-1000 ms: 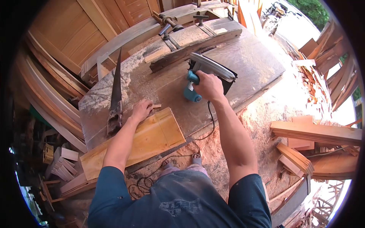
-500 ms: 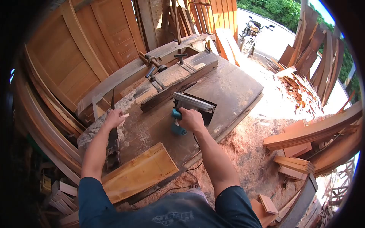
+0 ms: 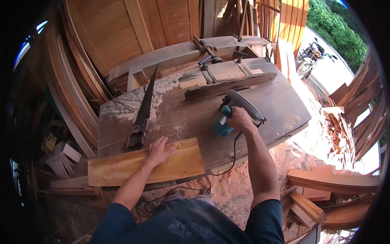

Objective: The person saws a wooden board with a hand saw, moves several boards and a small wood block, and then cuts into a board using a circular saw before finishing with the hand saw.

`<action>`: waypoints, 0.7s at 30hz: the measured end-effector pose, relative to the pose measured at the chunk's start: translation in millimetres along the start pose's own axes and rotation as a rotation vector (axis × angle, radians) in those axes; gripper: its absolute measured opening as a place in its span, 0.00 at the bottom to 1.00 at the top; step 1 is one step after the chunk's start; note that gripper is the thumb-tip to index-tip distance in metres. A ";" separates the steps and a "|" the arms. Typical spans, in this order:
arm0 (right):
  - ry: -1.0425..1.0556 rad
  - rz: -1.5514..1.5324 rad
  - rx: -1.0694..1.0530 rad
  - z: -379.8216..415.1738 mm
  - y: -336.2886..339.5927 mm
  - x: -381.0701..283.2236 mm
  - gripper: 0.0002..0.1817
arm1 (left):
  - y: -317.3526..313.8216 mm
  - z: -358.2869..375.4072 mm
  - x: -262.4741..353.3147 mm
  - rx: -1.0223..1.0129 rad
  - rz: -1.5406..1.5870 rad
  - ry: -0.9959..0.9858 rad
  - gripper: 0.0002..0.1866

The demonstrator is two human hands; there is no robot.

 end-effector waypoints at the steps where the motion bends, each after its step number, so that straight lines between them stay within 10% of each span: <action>1: 0.011 -0.026 0.008 1.1 -1.3 -4.0 0.19 | -6.0 15.2 -13.3 0.000 0.009 0.050 0.42; 12: -0.410 -0.599 -0.012 190.4 19.6 -44.3 0.10 | -0.4 32.2 -29.6 0.151 0.059 -0.129 0.37; 21: -0.587 -0.493 0.050 317.8 -11.1 -179.6 0.13 | 1.3 25.8 -28.6 0.104 0.046 -0.179 0.39</action>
Point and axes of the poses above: each hand's wrist, its own z-axis away from the middle knuckle, its own y-axis out of the back of the hand, x = y × z, the point moved 9 cm from there along -z, towards the middle knuckle, and after that the axes turned 4 degrees about z, right-handed, at the moved point
